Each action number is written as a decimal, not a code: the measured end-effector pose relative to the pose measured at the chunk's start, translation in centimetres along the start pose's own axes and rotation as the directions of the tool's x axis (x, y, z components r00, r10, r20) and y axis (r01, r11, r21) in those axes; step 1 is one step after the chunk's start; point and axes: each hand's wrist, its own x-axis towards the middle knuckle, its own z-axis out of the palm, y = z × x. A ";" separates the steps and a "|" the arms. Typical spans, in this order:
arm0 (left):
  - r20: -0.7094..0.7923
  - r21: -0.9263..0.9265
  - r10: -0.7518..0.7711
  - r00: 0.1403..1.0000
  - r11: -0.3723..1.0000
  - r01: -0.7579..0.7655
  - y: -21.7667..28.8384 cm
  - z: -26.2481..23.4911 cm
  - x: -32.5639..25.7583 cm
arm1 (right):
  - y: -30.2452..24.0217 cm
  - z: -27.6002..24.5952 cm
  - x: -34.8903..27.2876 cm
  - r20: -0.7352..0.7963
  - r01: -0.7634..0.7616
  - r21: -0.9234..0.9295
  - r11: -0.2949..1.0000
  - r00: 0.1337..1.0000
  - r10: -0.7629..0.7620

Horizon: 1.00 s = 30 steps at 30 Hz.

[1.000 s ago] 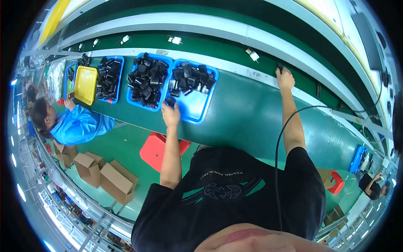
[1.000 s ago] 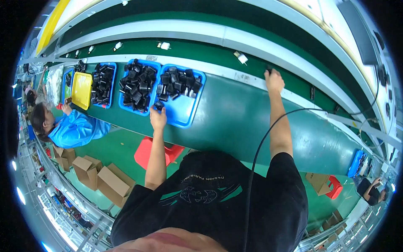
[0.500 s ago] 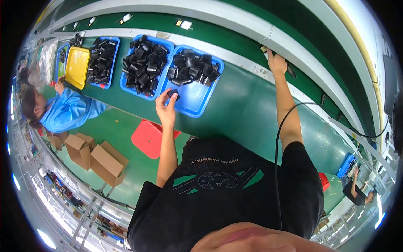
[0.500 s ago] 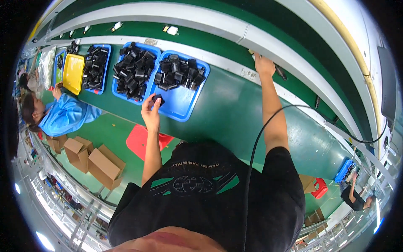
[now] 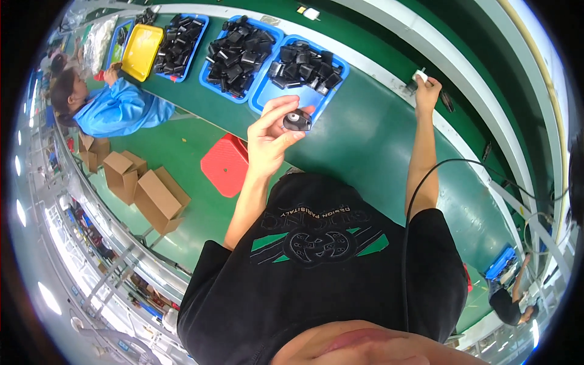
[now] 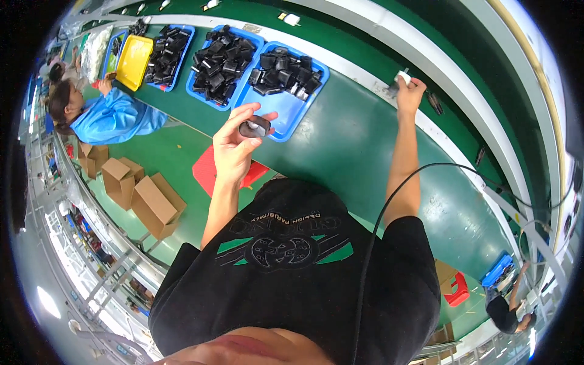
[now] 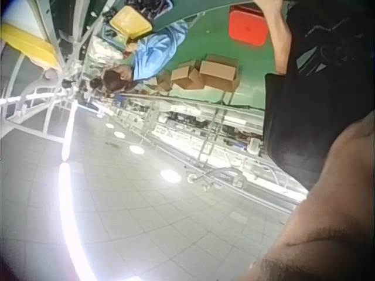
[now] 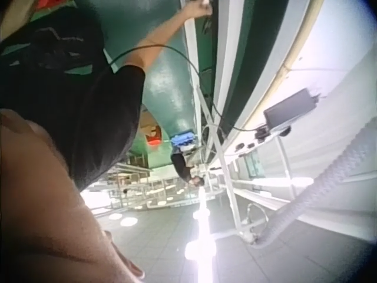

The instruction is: The person assembles black cylindrical parts with white base components by hand, taking them from blue trays and cardboard boxes and joining them together.

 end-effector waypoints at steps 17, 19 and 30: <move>0.252 -0.483 -0.157 0.955 0.835 0.265 1.2 10.0 -8.1 | -15.7 -15.1 -28.1 0.531 -0.125 0.617 0.777 0.795 -0.294; 0.304 -0.671 -0.195 0.933 0.651 0.355 2.2 10.7 -8.9 | -16.3 -16.3 -29.0 0.531 -0.123 0.629 0.767 0.789 -0.309; 0.151 -0.402 -0.074 0.986 0.906 0.130 5.6 11.2 -11.5 | -21.4 -19.0 -33.6 0.196 0.728 0.311 0.611 0.580 -0.791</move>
